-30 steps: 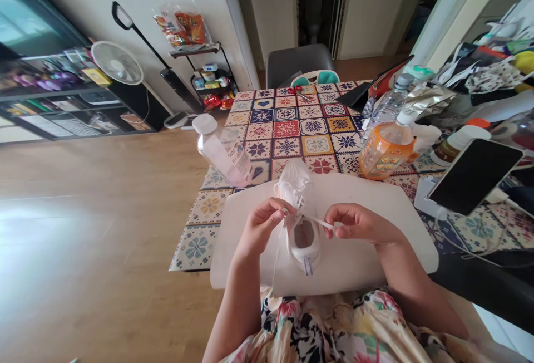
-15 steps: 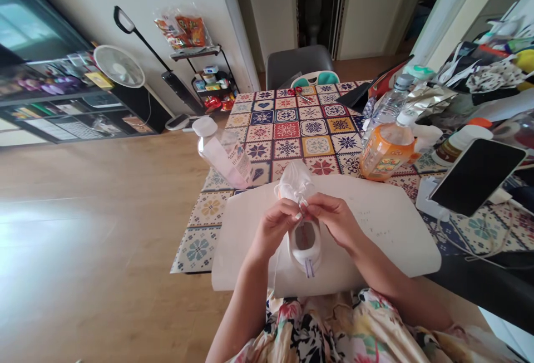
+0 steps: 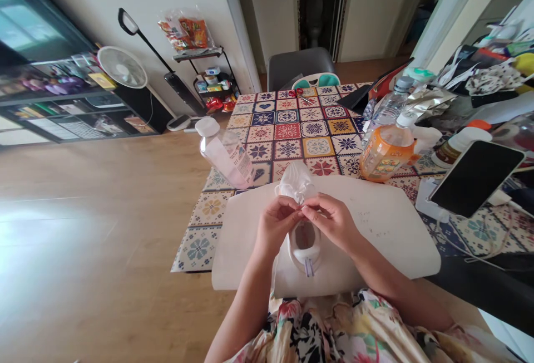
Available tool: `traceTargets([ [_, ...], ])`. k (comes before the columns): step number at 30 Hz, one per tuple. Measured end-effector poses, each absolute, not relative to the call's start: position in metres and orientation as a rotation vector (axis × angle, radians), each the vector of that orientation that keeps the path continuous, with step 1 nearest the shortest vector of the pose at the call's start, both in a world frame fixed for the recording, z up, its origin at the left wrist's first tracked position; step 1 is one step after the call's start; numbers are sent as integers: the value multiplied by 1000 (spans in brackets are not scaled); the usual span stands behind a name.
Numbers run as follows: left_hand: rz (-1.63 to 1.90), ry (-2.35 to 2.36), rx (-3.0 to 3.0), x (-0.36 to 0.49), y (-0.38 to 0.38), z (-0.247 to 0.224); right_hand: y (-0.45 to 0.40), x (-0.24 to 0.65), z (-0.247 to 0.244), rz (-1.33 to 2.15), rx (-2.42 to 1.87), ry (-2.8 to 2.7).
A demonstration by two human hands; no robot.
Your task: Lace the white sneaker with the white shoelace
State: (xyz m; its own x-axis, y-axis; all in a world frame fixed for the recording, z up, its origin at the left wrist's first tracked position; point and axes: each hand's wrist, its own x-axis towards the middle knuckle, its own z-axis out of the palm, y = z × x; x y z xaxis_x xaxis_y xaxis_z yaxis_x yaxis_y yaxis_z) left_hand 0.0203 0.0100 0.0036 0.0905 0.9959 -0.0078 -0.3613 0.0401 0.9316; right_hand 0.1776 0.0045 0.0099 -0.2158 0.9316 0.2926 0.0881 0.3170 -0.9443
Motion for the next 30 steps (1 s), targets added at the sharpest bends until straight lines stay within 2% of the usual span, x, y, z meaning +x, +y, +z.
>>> traceTargets([
  [10, 1289, 1032, 1107, 15, 8, -3, 6, 167, -3, 1076, -997, -1346],
  [19, 1291, 1059, 1186, 10, 9, -9, 8, 182, 3, 551, -1023, -1862],
  [26, 1247, 1129, 1150, 13, 7, -6, 11, 185, 2, 1046, -1011, -1827],
  [28, 1253, 1111, 1088, 14, 6, -4, 10, 184, 2, 981, -1006, -1846],
  [30, 1250, 1091, 1035, 14, 6, -2, 9, 182, 1, 768, -1008, -1857],
])
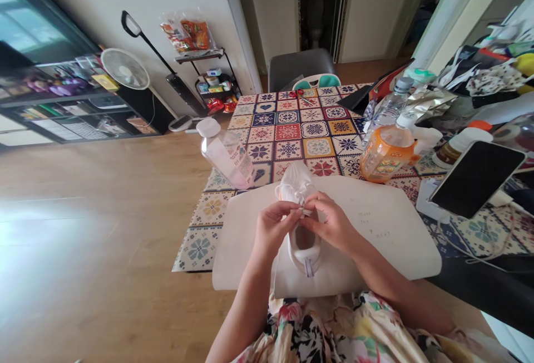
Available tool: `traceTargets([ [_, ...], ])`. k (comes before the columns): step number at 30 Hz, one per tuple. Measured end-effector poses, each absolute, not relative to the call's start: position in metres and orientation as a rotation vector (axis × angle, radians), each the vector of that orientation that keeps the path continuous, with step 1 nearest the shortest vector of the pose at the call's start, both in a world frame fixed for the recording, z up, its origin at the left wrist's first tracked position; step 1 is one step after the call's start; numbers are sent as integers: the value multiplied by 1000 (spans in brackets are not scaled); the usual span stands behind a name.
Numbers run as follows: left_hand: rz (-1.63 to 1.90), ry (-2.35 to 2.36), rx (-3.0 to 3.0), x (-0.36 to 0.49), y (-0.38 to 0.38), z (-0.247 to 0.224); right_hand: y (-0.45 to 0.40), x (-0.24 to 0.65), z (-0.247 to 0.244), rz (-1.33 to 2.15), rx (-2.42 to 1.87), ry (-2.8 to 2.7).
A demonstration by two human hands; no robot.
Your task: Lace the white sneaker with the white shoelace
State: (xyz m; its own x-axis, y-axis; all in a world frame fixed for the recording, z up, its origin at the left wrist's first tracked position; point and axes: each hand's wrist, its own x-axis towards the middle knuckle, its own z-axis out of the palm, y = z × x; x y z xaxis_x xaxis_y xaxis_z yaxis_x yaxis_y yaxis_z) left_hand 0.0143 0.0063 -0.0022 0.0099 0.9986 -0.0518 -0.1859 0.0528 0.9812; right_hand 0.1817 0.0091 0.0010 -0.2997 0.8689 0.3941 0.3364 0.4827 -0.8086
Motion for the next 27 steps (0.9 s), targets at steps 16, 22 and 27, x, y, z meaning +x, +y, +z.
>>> traceTargets([
  [16, 1326, 1167, 999, 13, 32, -11, 4, 198, -5, 547, -577, -1933],
  [22, 1381, 1225, 1097, 18, 39, -19, 2, 201, -9, 613, -606, -1925],
  [27, 1301, 1291, 1274, 7, 38, -16, 1, 202, -7, 598, -643, -1974],
])
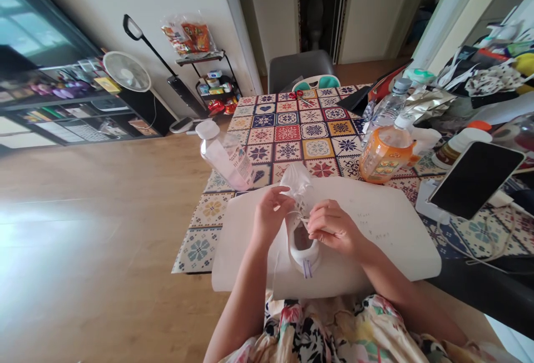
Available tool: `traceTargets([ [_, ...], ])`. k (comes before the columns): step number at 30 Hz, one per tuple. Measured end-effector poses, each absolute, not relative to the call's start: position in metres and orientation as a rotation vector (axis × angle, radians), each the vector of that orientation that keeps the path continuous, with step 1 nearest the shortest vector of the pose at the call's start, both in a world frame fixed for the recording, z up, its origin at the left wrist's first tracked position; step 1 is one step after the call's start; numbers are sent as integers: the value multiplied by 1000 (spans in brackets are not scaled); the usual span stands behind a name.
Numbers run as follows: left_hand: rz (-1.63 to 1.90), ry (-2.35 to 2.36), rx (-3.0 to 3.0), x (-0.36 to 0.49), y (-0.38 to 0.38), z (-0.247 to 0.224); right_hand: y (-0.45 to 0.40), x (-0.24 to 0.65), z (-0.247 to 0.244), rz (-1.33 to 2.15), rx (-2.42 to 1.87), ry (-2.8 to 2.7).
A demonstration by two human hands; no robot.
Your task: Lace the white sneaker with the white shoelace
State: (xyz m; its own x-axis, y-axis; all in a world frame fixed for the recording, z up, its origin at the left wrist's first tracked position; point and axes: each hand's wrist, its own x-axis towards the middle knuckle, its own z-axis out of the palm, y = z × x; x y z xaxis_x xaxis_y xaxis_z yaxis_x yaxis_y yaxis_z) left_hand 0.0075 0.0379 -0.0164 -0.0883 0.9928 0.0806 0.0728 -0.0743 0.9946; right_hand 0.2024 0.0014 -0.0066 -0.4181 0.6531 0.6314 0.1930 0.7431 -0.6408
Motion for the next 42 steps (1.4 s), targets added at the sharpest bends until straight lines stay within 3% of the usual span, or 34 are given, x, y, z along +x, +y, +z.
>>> traceTargets([
  [4, 1453, 1379, 1626, -11, 24, -2, -1, 202, -7, 521, -874, -1989],
  [9, 1093, 1240, 2018, -18, 5, 13, -12, 197, 14, 445, -987, -2029],
  [14, 1116, 1255, 2033, -9, 2, 8, -27, 207, 51, 1186, -133, -2201],
  [16, 1148, 1263, 2002, -6, 2, 5, -24, 211, 51, 1272, -138, -2137],
  [21, 1128, 1186, 1907, -1, 4, 3, -1, 207, 22, 917, -955, -1912],
  [27, 1138, 981, 1761, 2, 8, -7, 7, 191, 6, 704, -899, -2061],
  [36, 1206, 761, 1181, -11, 12, -11, 14, 202, 3, 1494, -662, -1344],
  [42, 1553, 632, 722, -19, 14, -9, 10, 226, 12, 1467, -583, -837],
])
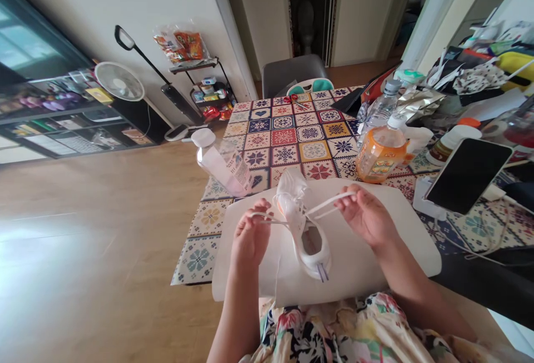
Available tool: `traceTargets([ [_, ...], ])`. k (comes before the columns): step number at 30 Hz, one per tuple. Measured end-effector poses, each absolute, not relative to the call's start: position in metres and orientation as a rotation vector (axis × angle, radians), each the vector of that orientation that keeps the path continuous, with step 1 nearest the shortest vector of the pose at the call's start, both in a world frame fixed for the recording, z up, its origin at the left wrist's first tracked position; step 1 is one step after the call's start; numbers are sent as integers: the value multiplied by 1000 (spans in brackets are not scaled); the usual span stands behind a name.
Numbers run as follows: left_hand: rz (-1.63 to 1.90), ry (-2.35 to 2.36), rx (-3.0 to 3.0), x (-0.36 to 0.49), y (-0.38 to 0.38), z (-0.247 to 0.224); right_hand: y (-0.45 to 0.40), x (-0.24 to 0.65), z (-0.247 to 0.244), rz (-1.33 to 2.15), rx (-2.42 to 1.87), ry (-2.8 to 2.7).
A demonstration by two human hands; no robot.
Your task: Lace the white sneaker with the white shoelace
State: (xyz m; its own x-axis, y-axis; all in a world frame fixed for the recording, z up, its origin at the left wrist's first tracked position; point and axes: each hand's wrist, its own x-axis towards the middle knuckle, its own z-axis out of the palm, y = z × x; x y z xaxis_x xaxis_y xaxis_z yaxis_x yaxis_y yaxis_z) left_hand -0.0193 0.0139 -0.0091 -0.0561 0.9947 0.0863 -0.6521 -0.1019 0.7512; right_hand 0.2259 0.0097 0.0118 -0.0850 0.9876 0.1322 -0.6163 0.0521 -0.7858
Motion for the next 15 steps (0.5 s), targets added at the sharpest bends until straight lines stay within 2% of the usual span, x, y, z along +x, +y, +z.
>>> traceTargets([
  [4, 1750, 556, 549, -22, 11, -2, 11, 242, 19, 1267, -558, -613],
  [7, 1727, 521, 778, -19, 5, 5, 8, 239, 18, 1081, -652, -646],
  [10, 1371, 634, 1142, -6, -4, 12, -2, 224, 16, 934, -852, -995],
  [12, 1180, 774, 1183, 6, -9, 16, -10, 212, 17, 827, -917, -1401],
  [15, 1186, 867, 1111, 22, -13, 19, -17, 200, 21, 635, -789, -1851],
])
